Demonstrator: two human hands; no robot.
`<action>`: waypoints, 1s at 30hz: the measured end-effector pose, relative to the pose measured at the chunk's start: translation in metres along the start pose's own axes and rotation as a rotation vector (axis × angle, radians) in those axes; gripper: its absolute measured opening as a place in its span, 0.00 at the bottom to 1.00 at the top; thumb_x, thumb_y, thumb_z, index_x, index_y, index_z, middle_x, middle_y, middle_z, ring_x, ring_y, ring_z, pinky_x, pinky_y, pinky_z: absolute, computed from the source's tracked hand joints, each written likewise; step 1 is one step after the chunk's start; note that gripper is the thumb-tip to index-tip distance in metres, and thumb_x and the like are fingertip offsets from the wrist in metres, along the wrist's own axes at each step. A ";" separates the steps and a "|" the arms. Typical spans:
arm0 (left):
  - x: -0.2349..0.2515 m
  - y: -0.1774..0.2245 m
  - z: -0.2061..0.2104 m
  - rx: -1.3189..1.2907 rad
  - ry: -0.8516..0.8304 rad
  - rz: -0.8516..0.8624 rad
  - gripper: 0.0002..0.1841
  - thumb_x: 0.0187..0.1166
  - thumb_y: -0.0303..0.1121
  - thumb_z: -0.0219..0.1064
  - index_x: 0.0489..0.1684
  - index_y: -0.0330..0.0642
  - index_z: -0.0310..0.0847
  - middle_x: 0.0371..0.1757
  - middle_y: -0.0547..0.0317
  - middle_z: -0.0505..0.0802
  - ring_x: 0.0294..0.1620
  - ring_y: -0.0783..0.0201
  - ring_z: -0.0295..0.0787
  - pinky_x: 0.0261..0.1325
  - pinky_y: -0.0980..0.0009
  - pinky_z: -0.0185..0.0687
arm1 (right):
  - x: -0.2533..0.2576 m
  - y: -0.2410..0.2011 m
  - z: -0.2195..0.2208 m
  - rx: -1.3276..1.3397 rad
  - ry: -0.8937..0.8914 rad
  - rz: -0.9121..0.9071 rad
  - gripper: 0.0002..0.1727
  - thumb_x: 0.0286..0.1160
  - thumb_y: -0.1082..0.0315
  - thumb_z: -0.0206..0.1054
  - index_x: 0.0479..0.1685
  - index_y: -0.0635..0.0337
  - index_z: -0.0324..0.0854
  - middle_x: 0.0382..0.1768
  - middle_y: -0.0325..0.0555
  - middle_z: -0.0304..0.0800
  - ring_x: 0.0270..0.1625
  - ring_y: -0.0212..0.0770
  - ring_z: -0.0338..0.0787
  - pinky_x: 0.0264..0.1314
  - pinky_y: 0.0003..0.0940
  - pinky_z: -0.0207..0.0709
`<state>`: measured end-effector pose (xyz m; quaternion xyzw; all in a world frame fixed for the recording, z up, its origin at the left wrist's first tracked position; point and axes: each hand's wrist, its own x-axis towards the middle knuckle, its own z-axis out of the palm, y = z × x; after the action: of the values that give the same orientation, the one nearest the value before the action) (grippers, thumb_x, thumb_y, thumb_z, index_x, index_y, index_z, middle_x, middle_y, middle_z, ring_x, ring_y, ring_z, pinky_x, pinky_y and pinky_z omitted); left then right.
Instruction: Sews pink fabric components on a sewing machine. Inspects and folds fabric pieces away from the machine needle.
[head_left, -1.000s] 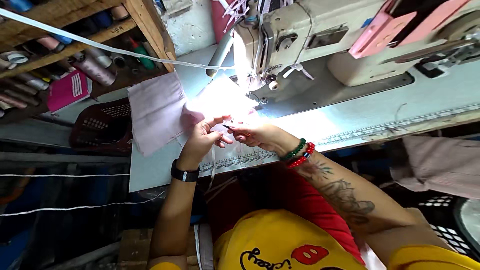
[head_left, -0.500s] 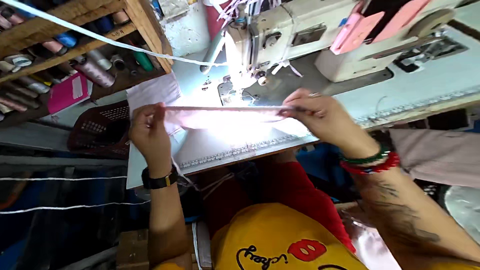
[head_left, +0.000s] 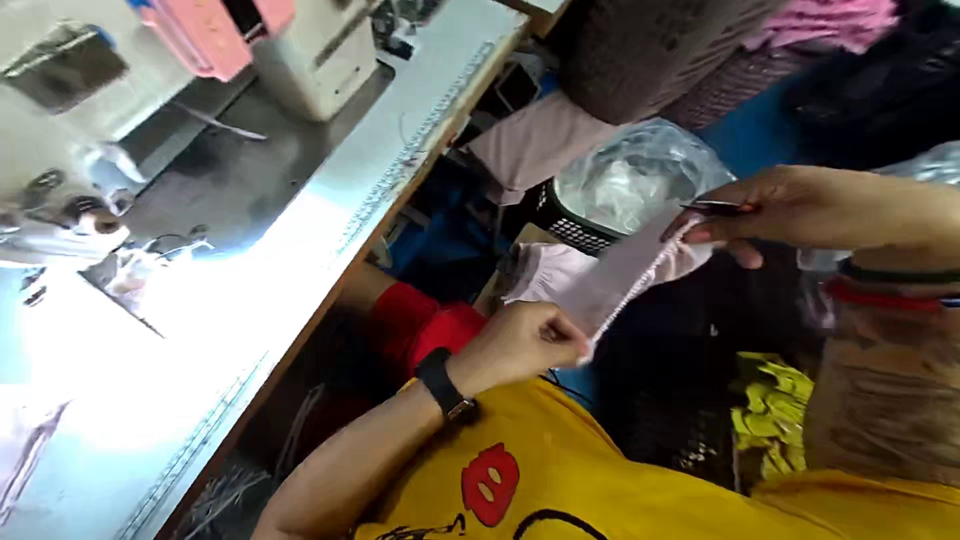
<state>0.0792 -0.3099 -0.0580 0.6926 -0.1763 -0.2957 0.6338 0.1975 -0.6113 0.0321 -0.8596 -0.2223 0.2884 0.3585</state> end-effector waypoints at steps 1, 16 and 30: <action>0.012 -0.002 0.006 -0.122 -0.092 -0.041 0.10 0.79 0.28 0.71 0.47 0.28 0.86 0.39 0.55 0.93 0.39 0.73 0.90 0.50 0.73 0.87 | -0.001 0.006 -0.005 0.002 -0.009 0.049 0.10 0.78 0.76 0.62 0.39 0.57 0.90 0.18 0.35 0.86 0.13 0.26 0.77 0.16 0.22 0.72; 0.107 -0.112 -0.024 0.605 -0.027 -0.451 0.36 0.73 0.55 0.75 0.76 0.41 0.77 0.78 0.33 0.76 0.73 0.37 0.80 0.70 0.38 0.77 | 0.131 0.145 0.066 -0.090 -0.284 0.308 0.12 0.82 0.65 0.69 0.48 0.67 0.87 0.36 0.55 0.87 0.40 0.47 0.84 0.51 0.53 0.77; 0.121 -0.128 -0.020 0.419 -0.174 -0.509 0.25 0.86 0.40 0.65 0.72 0.27 0.77 0.67 0.29 0.86 0.72 0.37 0.82 0.77 0.40 0.72 | 0.155 0.146 0.069 -0.145 -0.215 0.317 0.14 0.79 0.66 0.73 0.57 0.66 0.89 0.51 0.62 0.92 0.57 0.58 0.89 0.68 0.63 0.75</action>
<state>0.1674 -0.3516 -0.2054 0.8019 -0.1080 -0.4596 0.3660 0.2920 -0.5802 -0.1687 -0.8717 -0.1412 0.4145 0.2199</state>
